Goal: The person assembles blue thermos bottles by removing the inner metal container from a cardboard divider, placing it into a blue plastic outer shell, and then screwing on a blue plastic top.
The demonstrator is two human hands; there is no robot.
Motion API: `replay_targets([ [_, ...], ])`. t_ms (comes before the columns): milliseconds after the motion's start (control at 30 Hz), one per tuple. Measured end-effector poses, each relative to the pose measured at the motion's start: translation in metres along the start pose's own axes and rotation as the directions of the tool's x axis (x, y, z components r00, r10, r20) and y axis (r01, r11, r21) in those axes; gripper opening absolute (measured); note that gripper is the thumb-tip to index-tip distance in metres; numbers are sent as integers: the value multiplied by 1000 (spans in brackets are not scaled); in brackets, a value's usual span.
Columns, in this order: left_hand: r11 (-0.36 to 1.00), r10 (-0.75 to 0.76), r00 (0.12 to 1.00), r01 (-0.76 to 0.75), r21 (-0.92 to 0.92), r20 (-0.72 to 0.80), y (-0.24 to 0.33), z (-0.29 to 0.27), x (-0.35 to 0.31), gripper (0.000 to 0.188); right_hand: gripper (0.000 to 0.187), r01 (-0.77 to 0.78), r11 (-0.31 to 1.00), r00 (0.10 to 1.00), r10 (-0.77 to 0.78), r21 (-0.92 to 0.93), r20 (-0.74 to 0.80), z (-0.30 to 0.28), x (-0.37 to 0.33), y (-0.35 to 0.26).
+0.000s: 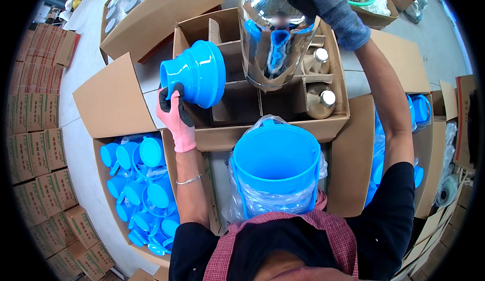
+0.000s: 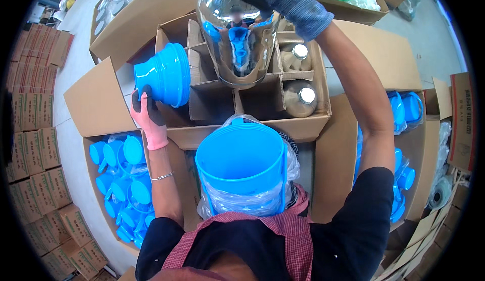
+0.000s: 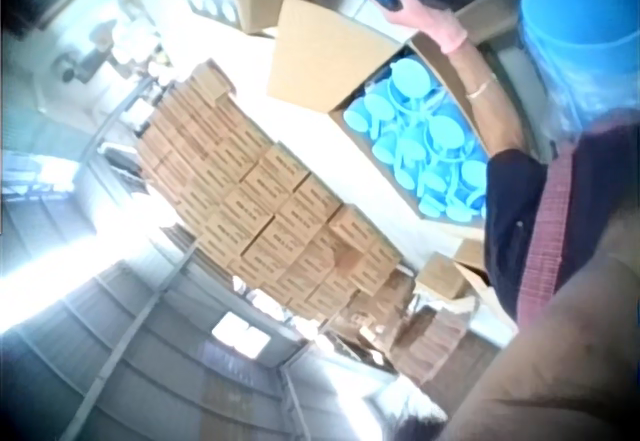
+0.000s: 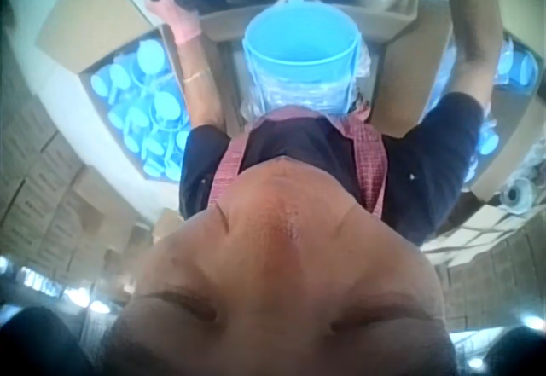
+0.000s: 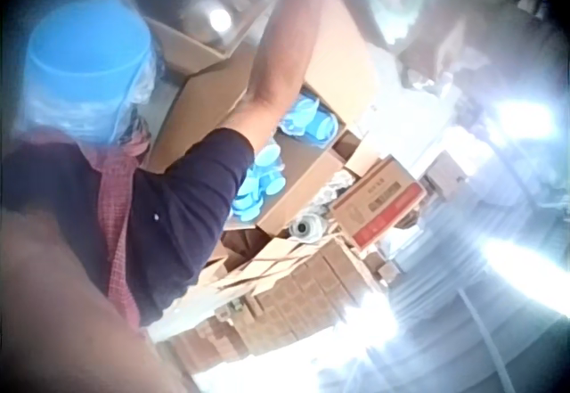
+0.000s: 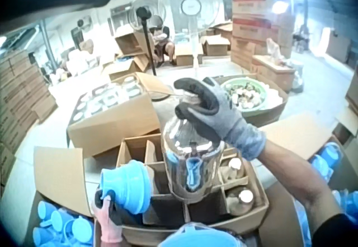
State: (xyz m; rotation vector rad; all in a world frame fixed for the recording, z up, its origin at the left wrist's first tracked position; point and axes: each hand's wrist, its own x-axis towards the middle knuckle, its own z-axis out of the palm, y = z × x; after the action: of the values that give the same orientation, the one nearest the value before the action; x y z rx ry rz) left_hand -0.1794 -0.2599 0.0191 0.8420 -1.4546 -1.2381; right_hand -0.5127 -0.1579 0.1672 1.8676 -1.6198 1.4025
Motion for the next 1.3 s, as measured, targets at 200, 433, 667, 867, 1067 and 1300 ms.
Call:
replay_targets([
  [200,996,67,997,-68,-53,-25,7,20,15,14,48,-62,997,998,63,-48,31,7,-10,-26],
  [433,908,203,973,-229,-351,-109,44,72,79,32,46,31,994,995,-21,101,-99,30,-29,-4],
  [667,848,460,821,-295,-439,337,125,132,82,65,38,-146,988,936,152,45,-316,22,-32,-22],
  [867,819,519,692,-572,-58,501,122,138,74,87,48,-252,967,966,253,28,-53,32,-69,30],
  [1067,773,507,736,-619,141,449,136,141,62,88,47,-500,742,866,416,446,278,74,-156,65],
  [1300,845,463,764,-533,35,450,131,142,59,91,40,-520,731,854,444,442,270,78,-155,54],
])
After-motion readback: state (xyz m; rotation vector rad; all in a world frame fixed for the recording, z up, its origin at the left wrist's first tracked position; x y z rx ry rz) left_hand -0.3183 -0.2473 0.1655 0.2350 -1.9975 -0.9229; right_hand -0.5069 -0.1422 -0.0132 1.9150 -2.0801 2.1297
